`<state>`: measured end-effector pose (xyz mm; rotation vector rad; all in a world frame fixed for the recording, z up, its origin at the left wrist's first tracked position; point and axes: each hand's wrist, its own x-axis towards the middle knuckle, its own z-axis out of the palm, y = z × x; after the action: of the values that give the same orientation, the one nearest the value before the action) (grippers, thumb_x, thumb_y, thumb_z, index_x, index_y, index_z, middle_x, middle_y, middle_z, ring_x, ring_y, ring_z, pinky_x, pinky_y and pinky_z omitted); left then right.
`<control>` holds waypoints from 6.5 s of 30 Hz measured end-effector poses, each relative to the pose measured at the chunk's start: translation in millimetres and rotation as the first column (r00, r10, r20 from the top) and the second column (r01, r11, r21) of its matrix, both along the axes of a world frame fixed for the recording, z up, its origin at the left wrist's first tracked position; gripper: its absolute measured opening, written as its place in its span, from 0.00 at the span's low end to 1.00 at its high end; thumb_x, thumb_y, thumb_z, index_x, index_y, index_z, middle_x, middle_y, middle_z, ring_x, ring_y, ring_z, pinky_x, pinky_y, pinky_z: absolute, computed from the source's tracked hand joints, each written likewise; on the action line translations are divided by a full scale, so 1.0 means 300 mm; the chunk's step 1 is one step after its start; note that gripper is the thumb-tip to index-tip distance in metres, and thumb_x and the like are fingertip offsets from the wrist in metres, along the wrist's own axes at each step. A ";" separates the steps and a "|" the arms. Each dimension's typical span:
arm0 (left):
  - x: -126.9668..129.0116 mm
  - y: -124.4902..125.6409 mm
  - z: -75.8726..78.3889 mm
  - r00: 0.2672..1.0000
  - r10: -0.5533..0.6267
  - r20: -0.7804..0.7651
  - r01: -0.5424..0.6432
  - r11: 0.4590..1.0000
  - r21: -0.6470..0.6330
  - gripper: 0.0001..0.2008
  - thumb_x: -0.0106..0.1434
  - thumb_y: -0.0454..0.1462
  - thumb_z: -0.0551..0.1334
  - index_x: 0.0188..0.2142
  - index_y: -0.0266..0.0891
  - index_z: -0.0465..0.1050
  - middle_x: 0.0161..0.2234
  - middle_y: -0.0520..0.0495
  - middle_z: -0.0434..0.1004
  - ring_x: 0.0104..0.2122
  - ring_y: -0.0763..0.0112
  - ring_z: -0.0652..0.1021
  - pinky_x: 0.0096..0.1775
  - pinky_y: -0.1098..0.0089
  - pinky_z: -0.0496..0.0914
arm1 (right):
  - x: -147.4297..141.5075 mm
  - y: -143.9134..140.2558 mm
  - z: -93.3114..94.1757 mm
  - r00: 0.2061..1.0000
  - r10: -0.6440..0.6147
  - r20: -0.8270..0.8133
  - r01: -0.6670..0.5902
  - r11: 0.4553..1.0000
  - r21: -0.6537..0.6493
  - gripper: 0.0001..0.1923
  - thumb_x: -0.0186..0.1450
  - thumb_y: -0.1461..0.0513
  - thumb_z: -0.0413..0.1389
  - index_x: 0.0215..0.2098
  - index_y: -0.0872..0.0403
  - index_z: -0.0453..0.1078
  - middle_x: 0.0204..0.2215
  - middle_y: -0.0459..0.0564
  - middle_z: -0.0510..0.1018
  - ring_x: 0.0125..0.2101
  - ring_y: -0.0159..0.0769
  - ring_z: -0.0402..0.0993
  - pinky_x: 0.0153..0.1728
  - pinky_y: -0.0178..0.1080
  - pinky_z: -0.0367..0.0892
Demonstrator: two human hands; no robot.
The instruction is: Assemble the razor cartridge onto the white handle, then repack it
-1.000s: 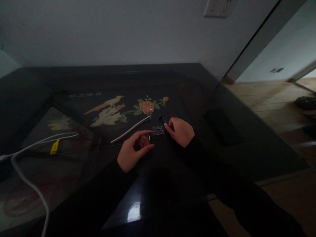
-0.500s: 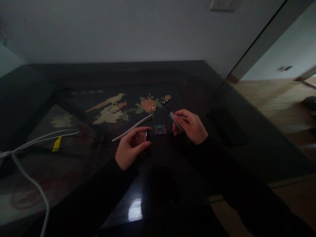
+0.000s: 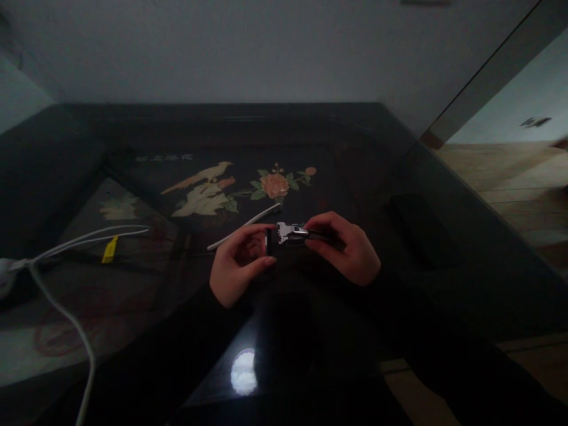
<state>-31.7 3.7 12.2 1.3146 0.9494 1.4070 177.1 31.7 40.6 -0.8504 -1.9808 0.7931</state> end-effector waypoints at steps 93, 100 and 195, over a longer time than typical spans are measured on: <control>-0.002 -0.025 0.000 0.974 0.083 -0.209 -0.064 0.993 0.096 0.22 0.44 0.34 0.74 0.41 0.36 0.77 0.29 0.48 0.78 0.23 0.75 0.72 0.27 0.74 0.69 | 0.007 0.019 -0.042 0.956 0.065 0.287 -0.148 0.949 0.279 0.14 0.69 0.60 0.49 0.43 0.58 0.74 0.35 0.53 0.79 0.35 0.34 0.76 0.37 0.35 0.71; -0.003 -0.014 0.006 0.968 0.060 -0.242 -0.042 0.996 0.078 0.22 0.44 0.36 0.74 0.40 0.35 0.77 0.25 0.50 0.76 0.22 0.74 0.71 0.25 0.73 0.69 | 0.013 0.021 -0.045 0.945 0.030 0.324 -0.134 0.943 0.304 0.15 0.69 0.59 0.49 0.44 0.58 0.74 0.34 0.53 0.79 0.34 0.34 0.75 0.35 0.35 0.70; 0.003 0.001 0.010 0.981 -0.037 -0.189 0.015 0.993 -0.115 0.24 0.49 0.34 0.71 0.47 0.35 0.74 0.34 0.46 0.80 0.34 0.70 0.79 0.37 0.74 0.74 | 0.010 0.012 -0.051 0.936 -0.126 0.329 0.020 0.951 0.307 0.16 0.69 0.57 0.49 0.43 0.57 0.75 0.33 0.53 0.79 0.32 0.35 0.75 0.34 0.35 0.68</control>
<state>-30.7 3.9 15.2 1.3889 1.1185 1.2048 180.0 35.4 25.2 -0.9209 -2.2860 0.2960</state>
